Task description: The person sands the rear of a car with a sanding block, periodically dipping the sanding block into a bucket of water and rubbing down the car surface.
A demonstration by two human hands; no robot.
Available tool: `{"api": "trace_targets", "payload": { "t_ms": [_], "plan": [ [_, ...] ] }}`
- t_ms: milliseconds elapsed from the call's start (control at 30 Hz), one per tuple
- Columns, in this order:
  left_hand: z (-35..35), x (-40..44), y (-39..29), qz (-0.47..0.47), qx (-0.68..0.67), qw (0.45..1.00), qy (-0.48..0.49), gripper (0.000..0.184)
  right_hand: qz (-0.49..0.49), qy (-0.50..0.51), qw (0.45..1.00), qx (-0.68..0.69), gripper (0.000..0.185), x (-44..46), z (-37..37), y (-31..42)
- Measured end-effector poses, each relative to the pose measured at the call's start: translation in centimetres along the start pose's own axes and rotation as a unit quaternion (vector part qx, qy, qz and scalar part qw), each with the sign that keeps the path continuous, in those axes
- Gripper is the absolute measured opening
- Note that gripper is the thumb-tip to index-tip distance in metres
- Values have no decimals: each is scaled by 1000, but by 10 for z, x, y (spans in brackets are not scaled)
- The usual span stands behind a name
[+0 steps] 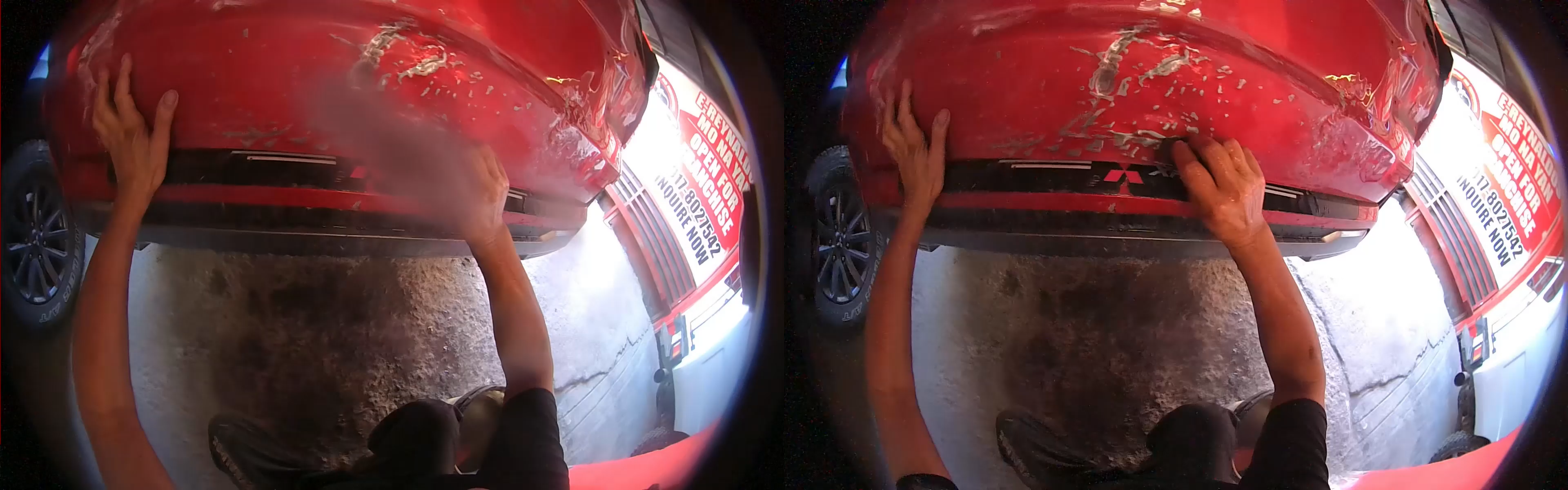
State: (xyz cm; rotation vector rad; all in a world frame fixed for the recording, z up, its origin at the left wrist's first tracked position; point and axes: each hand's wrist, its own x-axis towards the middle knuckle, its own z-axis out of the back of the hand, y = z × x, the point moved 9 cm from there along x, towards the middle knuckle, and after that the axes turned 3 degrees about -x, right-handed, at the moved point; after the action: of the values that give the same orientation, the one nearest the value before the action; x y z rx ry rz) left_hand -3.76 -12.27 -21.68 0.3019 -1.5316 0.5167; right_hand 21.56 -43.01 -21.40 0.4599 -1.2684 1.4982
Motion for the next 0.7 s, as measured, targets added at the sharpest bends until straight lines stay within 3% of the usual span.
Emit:
{"api": "trace_targets", "payload": {
  "t_ms": [167,467,700],
  "plan": [
    [1,0,0,-16,-6,1000,-9,76,30,-12,998,-57,44,1,-2,2],
    [0,-2,4,-7,4,1000,-3,78,5,-29,999,-29,52,-4,-19,-1],
    [-2,-1,5,3,-9,1000,-1,77,22,-25,998,-47,47,6,-24,8]
  ]
}}
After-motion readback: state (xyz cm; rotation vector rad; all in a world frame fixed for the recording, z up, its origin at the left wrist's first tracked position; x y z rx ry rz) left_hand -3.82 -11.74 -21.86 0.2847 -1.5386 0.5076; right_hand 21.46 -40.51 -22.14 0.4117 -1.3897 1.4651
